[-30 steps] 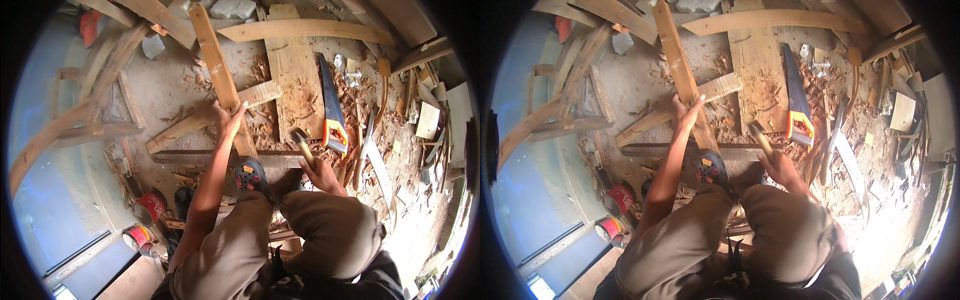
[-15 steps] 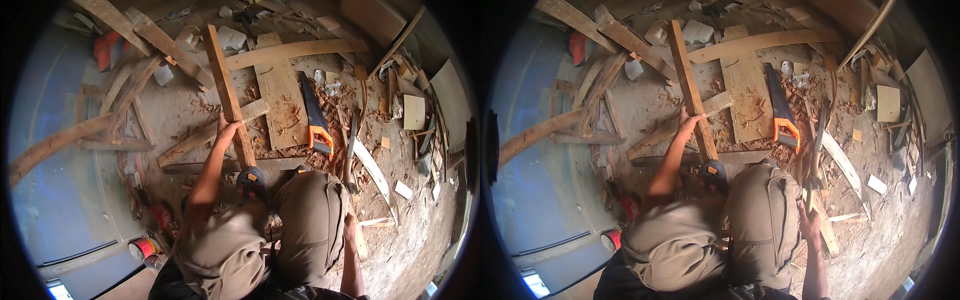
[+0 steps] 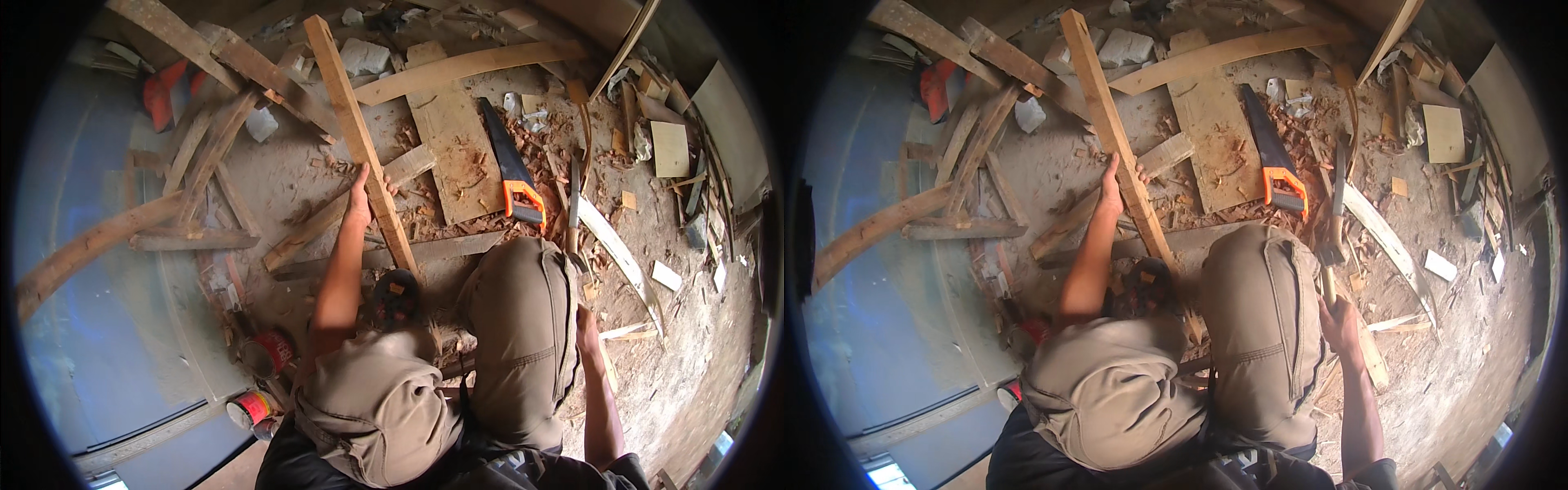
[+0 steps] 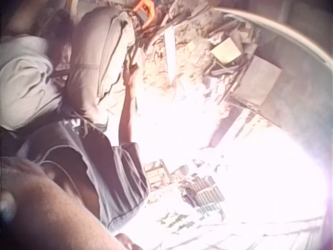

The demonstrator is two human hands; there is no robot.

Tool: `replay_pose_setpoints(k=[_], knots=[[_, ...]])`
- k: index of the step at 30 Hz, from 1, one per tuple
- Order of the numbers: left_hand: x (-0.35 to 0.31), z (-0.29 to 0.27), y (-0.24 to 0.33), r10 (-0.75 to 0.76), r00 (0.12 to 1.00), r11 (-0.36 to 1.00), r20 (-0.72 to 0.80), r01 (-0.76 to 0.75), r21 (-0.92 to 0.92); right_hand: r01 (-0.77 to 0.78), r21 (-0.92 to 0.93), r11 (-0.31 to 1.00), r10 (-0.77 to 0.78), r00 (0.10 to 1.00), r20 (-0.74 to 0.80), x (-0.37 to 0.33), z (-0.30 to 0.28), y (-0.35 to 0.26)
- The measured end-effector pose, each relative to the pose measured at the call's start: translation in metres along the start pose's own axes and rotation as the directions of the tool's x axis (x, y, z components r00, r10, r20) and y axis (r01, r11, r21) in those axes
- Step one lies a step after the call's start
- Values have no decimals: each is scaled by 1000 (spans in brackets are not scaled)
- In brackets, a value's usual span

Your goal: The person sits on the floor and uses a hammer to pry apart and break down a wooden structure. They repeatedly strike joints and pull apart wooden planks, creating debris on the floor.

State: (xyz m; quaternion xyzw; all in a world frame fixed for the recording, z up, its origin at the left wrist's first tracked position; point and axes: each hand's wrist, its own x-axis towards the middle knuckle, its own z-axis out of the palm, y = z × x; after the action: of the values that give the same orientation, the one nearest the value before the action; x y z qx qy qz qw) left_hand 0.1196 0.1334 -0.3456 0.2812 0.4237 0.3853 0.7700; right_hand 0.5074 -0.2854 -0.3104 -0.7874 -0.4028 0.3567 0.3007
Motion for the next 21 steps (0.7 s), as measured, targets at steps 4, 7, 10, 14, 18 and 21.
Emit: replay_pose_setpoints(k=[4,7,10,14,18,21], knots=[[1,11,7,-3,999,995,-48,8,99,15,61,998,-15,1000,-6,-4,12,23],[19,-9,-10,77,929,994,-361,-45,96,43,11,999,-44,998,39,-5,17,22],[33,-45,-23,104,901,992,-421,-124,-20,-1,-10,1000,1,1000,3,-2,19,15],[31,-35,-34,127,887,990,-443,-140,4,-58,-3,998,58,998,-10,-11,13,25],[25,11,-38,256,903,509,-346,179,842,-142,-14,990,141,989,-47,-29,-1,31],[29,-37,-47,499,827,419,-259,31,908,-125,-2,992,125,992,10,-20,9,26]])
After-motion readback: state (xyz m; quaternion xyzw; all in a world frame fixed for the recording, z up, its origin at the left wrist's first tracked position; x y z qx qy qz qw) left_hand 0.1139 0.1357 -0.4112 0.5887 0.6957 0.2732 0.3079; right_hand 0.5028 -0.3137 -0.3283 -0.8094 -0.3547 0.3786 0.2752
